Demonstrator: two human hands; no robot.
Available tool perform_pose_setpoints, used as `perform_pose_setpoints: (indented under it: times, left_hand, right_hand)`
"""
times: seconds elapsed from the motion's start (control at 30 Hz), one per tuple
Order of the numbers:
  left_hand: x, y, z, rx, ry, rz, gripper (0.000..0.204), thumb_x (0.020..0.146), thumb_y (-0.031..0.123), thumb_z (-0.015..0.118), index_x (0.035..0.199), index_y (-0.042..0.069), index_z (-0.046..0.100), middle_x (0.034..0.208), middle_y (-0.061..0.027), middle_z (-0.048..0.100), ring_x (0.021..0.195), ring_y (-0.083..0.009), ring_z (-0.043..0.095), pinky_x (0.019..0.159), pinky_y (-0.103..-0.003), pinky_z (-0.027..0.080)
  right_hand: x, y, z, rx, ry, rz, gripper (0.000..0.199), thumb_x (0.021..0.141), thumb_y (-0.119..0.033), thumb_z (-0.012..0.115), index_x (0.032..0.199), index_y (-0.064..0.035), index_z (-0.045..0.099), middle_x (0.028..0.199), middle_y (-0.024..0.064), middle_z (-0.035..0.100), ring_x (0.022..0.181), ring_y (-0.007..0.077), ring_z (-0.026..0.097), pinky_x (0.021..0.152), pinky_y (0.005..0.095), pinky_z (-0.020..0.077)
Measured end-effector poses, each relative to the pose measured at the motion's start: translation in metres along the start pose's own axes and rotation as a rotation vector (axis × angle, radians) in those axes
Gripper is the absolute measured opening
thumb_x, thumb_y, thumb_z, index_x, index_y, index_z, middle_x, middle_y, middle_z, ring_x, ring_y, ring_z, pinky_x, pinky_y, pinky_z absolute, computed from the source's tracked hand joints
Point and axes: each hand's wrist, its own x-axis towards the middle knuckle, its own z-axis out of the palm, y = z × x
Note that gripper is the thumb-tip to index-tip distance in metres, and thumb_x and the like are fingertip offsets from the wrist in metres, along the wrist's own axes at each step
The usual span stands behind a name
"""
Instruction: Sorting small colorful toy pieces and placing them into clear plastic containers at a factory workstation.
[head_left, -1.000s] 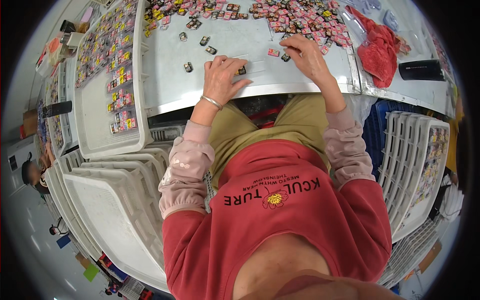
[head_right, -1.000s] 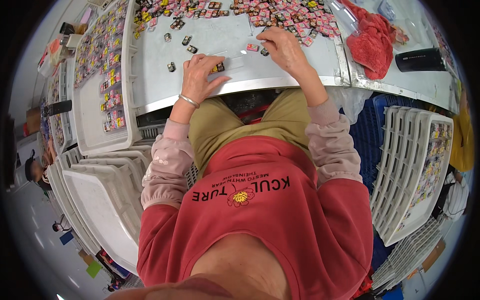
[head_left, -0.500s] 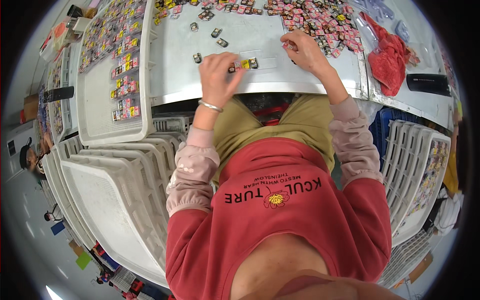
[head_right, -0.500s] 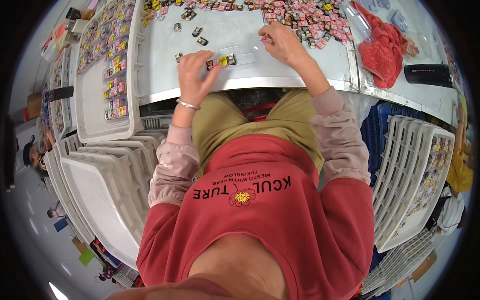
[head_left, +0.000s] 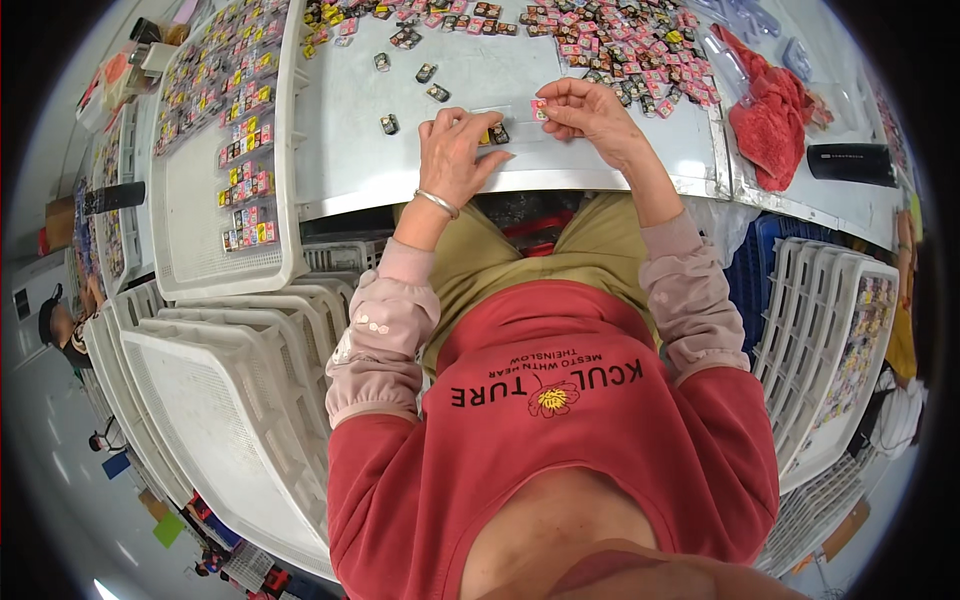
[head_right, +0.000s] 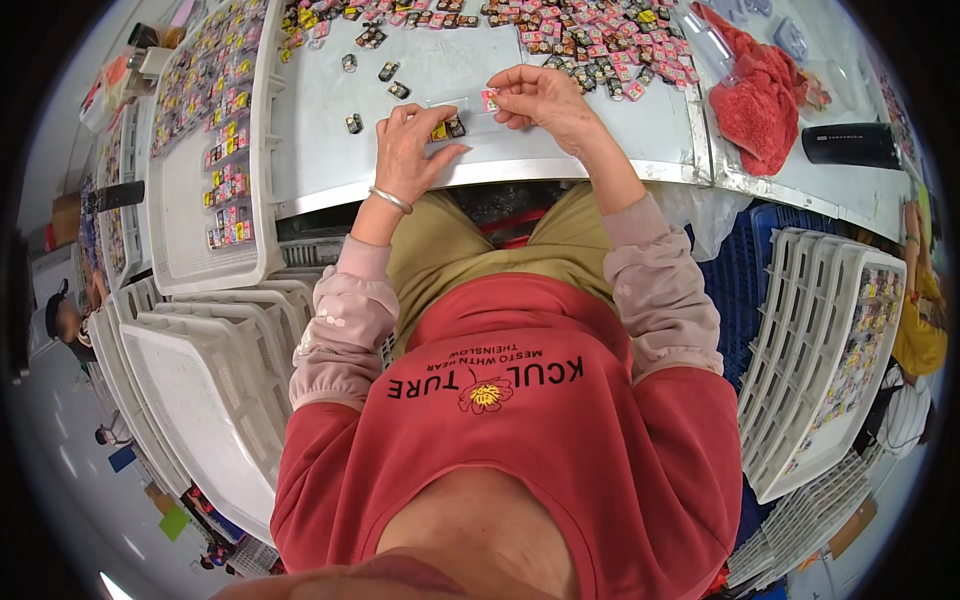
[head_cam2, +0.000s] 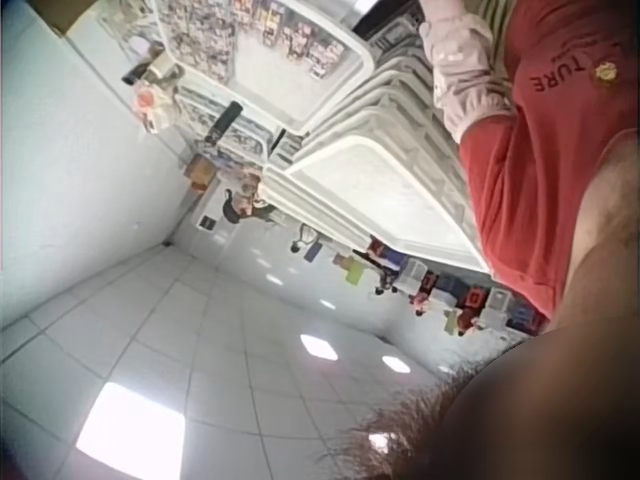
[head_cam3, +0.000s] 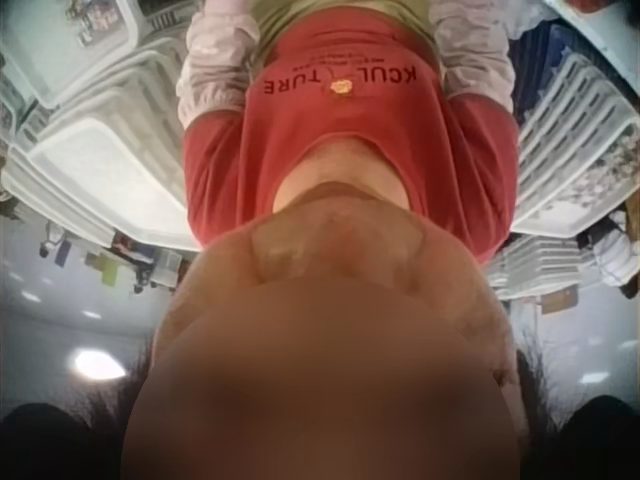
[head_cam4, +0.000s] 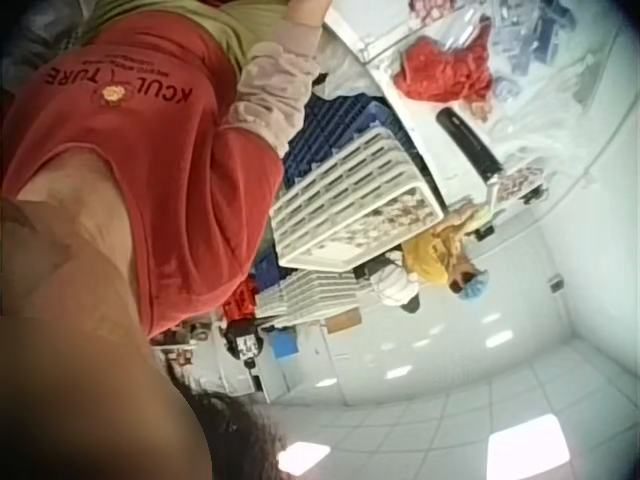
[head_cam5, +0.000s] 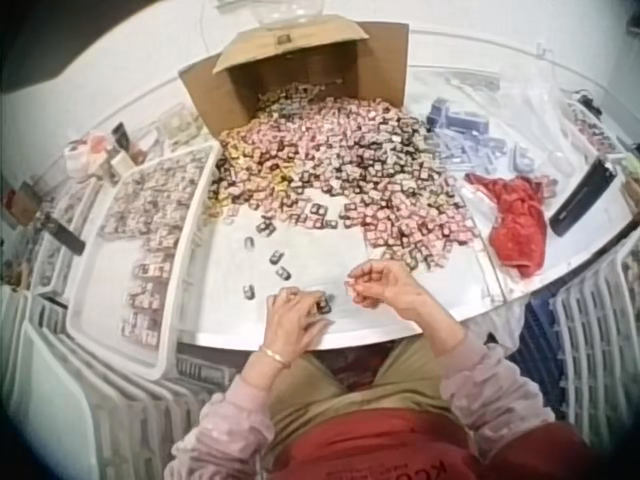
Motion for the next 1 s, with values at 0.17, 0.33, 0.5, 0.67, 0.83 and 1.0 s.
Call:
perform_pose_setpoints:
  times: [0.17,0.33,0.5,0.67,0.83,1.0]
  left_hand:
    - [0.000,-0.002,-0.003,-0.014,-0.006,0.011,0.042,0.069,0.026,0.077,0.107,0.014,0.064,0.092,0.0004,0.067,0.096,-0.0217,0.051,0.080,-0.036,0.033]
    - [0.001,-0.005,0.002,-0.059,0.034,0.026,0.038,0.069,0.024,0.077,0.103,0.014,0.065,0.087,-0.0011,0.067,0.096,-0.0226,0.052,0.079,-0.037,0.033]
    - [-0.001,-0.004,0.002,-0.028,0.038,0.047,0.034,0.068,0.019,0.077,0.100,0.016,0.067,0.090,0.0013,0.067,0.096,-0.0229,0.052,0.079,-0.037,0.034]
    - [-0.002,-0.002,0.002,-0.034,0.086,0.077,0.030,0.067,0.018,0.076,0.095,0.015,0.068,0.100,0.0029,0.065,0.098,-0.0231,0.052,0.081,-0.037,0.035]
    - [-0.003,0.000,0.004,0.015,0.063,0.089,0.027,0.067,0.015,0.076,0.093,0.015,0.068,0.106,0.0030,0.062,0.100,-0.0224,0.051,0.081,-0.037,0.035]
    - [-0.005,-0.001,0.004,-0.006,0.072,0.065,0.027,0.067,0.014,0.075,0.093,0.014,0.068,0.102,0.0037,0.064,0.099,-0.0221,0.052,0.083,-0.037,0.034]
  right_hand:
    - [0.003,0.002,0.018,-0.277,-0.001,0.081,0.021,0.085,-0.012,0.065,0.104,-0.0040,0.064,0.080,-0.0012,0.064,0.062,0.0046,0.058,0.048,0.0176,0.0416]
    - [0.011,0.011,0.023,-0.547,0.017,-0.038,0.022,0.084,-0.012,0.063,0.104,-0.0028,0.063,0.079,-0.0008,0.063,0.060,0.0044,0.058,0.048,0.0175,0.0417]
    - [0.007,0.008,0.024,-0.384,0.018,-0.059,0.021,0.084,-0.012,0.062,0.101,0.0005,0.064,0.081,0.0014,0.063,0.066,0.0060,0.059,0.058,0.0203,0.0469]
    - [0.016,0.001,0.011,-0.431,-0.049,-0.175,0.020,0.083,-0.008,0.061,0.101,-0.0008,0.064,0.084,0.0054,0.063,0.070,0.0120,0.061,0.063,0.0255,0.0486]
    - [0.024,-0.016,0.018,-0.708,-0.173,-0.325,0.021,0.082,-0.007,0.061,0.102,-0.0011,0.064,0.081,0.0119,0.066,0.073,0.0218,0.065,0.067,0.0326,0.0502]
    - [0.033,-0.005,0.024,-0.971,-0.241,-0.403,0.019,0.075,-0.005,0.066,0.094,-0.0007,0.064,0.076,0.0131,0.065,0.070,0.0263,0.064,0.065,0.0349,0.0507]
